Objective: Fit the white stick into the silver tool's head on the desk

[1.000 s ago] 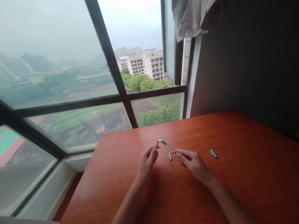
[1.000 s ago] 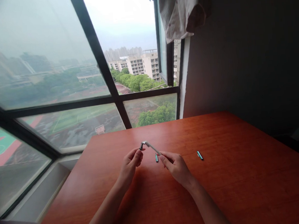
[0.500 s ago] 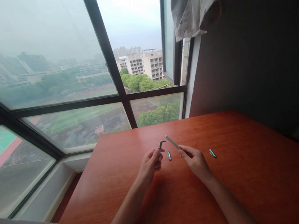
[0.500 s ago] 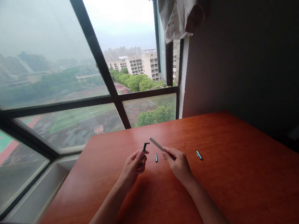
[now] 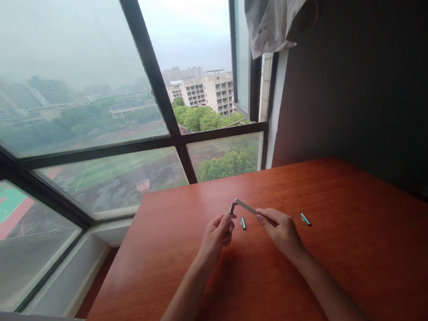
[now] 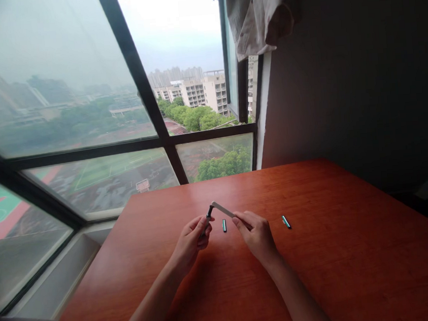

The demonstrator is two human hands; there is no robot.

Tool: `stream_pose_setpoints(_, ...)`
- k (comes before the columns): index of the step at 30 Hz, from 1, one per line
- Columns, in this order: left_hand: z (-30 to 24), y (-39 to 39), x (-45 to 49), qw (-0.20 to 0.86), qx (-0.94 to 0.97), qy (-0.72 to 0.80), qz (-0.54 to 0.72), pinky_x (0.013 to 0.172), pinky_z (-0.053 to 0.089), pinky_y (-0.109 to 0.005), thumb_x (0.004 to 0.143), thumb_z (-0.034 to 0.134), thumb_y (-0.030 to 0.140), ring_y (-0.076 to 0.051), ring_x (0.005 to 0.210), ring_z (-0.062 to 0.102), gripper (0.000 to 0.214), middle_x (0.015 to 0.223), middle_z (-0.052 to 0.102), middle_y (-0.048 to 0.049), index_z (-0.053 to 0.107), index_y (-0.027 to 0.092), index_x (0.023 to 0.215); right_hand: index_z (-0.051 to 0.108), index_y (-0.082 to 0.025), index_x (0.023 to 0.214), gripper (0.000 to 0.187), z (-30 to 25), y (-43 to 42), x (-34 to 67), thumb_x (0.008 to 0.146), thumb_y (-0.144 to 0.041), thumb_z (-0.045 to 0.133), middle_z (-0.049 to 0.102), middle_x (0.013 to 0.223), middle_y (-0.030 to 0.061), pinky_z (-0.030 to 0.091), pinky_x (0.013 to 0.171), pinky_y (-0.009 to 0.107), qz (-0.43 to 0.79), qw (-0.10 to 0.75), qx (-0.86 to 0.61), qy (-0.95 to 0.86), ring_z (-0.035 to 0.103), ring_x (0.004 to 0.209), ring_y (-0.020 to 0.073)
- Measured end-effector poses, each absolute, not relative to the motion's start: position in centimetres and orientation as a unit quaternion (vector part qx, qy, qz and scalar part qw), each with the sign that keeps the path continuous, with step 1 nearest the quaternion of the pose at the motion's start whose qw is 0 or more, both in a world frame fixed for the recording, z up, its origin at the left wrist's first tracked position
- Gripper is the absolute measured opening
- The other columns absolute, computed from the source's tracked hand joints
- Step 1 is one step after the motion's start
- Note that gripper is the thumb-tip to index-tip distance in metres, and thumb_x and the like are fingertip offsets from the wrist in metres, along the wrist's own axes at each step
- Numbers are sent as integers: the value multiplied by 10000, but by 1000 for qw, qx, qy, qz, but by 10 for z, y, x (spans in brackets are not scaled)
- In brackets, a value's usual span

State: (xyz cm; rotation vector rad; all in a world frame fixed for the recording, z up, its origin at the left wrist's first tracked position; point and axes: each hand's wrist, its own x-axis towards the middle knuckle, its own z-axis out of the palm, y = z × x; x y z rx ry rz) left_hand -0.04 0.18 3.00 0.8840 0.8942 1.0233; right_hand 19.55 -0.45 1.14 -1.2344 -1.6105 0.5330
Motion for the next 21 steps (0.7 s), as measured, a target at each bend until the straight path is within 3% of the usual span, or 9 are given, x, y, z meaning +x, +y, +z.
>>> stream_pose_setpoints(10, 32, 1, -2, 698, 404, 398, 438, 397, 84, -177, 717, 665, 540, -7, 400, 201, 452, 596, 410, 63, 610, 129, 897, 712, -197, 897, 303, 16, -6, 196, 891, -414, 501, 667, 775, 72, 460, 651, 287, 210, 477, -490, -699, 598, 707, 198)
stream_pose_setpoints(21, 34, 1, -4, 698, 406, 402, 432, 396, 89, -174, 711, 684, 497, -4, 394, 213, 407, 591, 413, 63, 616, 130, 873, 702, -193, 912, 278, 12, -4, 199, 885, -404, 522, 674, 846, 78, 473, 669, 286, 193, 520, -499, -666, 621, 767, 208)
